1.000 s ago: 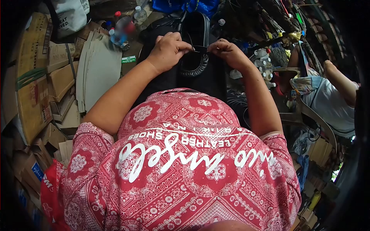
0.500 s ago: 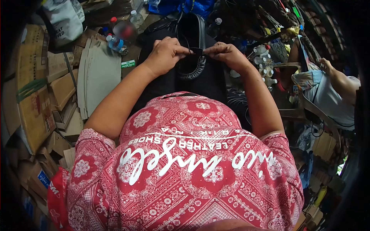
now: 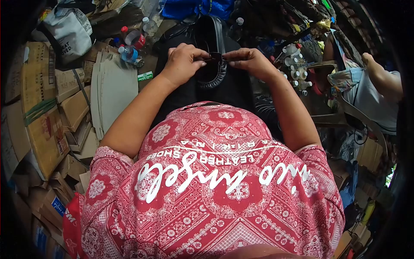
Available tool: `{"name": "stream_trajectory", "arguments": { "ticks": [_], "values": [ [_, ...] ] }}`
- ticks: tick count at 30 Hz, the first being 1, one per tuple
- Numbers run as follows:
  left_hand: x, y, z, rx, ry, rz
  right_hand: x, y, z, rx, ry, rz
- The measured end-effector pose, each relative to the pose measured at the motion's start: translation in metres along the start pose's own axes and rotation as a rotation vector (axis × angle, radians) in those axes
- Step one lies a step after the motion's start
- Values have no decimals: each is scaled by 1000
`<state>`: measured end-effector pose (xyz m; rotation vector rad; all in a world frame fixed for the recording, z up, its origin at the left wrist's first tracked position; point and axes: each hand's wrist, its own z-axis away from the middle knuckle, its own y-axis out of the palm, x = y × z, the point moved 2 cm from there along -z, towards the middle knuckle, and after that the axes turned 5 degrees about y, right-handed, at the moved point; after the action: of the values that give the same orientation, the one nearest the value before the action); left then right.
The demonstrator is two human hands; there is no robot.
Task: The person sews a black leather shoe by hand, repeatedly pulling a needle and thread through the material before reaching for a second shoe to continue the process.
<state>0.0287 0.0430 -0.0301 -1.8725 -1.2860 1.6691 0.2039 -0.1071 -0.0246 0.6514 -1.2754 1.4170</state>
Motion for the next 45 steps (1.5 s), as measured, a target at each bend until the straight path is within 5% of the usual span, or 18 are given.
{"name": "stream_trajectory", "arguments": {
  "ticks": [12,20,26,30,32,35,42,44,45],
  "values": [
    [-11,17,-15,85,-211,13,4,3,-6,5,119,-172],
    [-15,9,-16,120,-78,-24,15,2,-22,-25,171,256],
    [-24,-9,-3,84,43,-201,8,-20,-16,22,134,45],
    [-26,-7,-1,134,-3,-245,25,-17,-5,26,10,376],
    [-28,-1,-2,168,-20,-248,43,-4,-2,-29,-236,1010],
    [-27,6,-7,189,6,-183,43,5,-8,-1,-306,1249],
    [-28,-12,9,187,185,-364,22,-5,-2,-10,-417,1004],
    [-14,-24,30,151,190,-459,5,-21,7,-66,-376,1002],
    [-4,-36,43,164,144,-453,-4,-38,16,-60,-153,1090]
  ]
}}
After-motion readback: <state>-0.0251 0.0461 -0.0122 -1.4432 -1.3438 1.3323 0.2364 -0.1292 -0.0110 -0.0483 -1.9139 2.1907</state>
